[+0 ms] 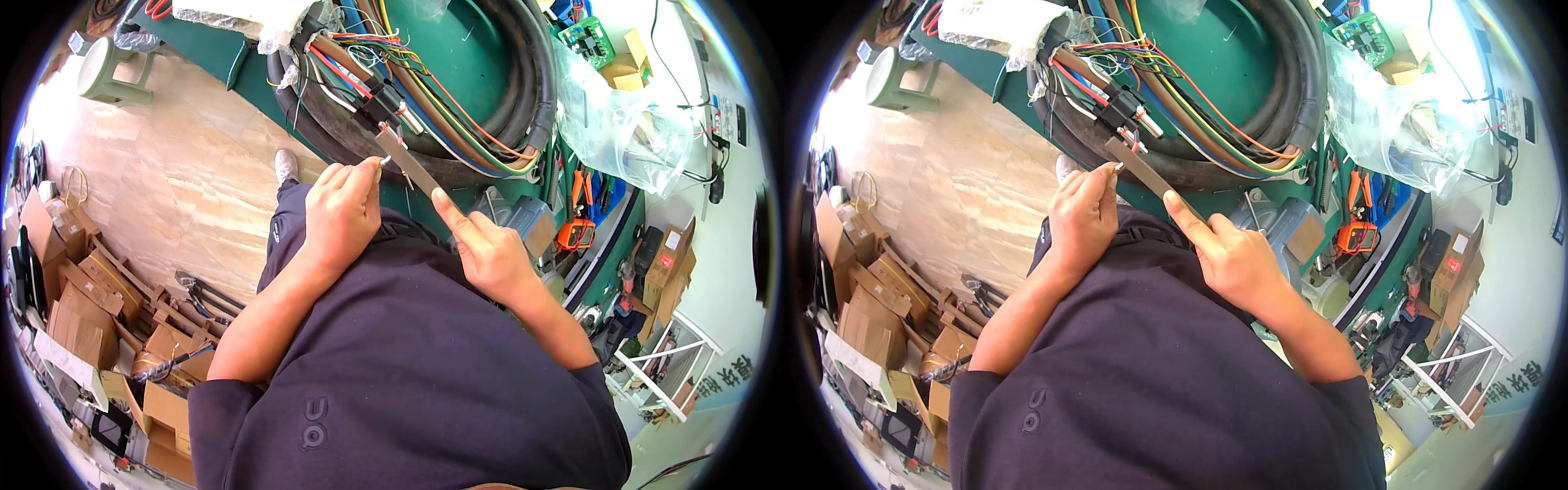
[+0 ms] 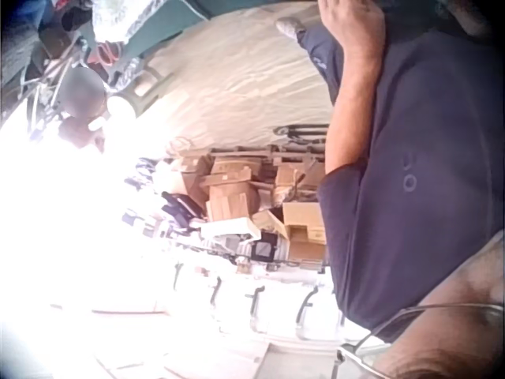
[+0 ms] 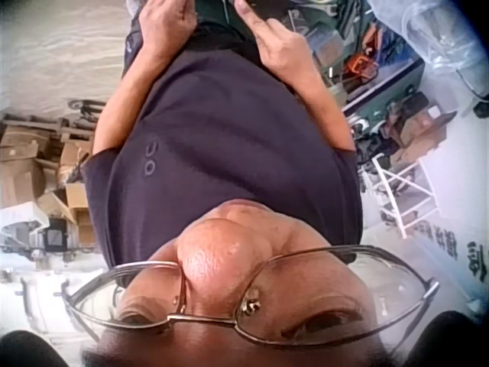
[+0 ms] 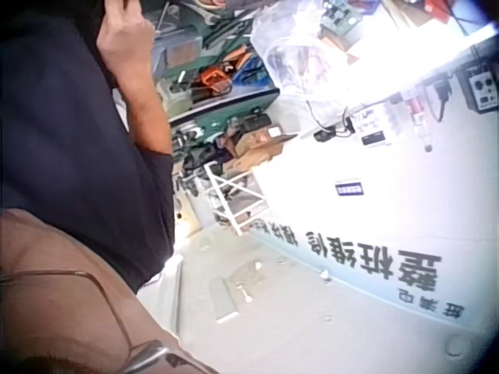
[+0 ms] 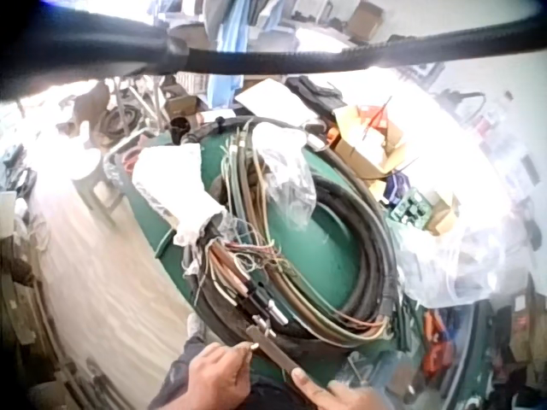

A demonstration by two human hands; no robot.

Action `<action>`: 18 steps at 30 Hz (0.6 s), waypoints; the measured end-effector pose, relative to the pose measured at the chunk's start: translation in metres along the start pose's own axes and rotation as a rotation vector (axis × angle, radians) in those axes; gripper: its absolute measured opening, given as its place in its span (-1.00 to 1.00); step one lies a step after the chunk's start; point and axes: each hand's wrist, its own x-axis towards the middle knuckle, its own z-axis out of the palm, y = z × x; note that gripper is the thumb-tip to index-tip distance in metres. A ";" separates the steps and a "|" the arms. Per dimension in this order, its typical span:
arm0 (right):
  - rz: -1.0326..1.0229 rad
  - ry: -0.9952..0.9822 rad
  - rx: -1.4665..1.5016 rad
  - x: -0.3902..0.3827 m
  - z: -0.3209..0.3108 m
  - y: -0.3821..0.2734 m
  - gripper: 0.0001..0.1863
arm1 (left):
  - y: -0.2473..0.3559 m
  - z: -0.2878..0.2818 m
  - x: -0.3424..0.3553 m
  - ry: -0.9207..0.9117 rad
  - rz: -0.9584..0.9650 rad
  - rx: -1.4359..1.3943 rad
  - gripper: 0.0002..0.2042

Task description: The person files the metal tips of electrical connectors on a large wiring harness by hand using a small file, while another person assists by holding the cable in place on a workbench.

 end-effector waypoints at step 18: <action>-0.036 0.073 0.027 0.028 0.018 0.005 -0.21 | -0.001 0.000 0.004 -0.017 0.037 0.046 -0.85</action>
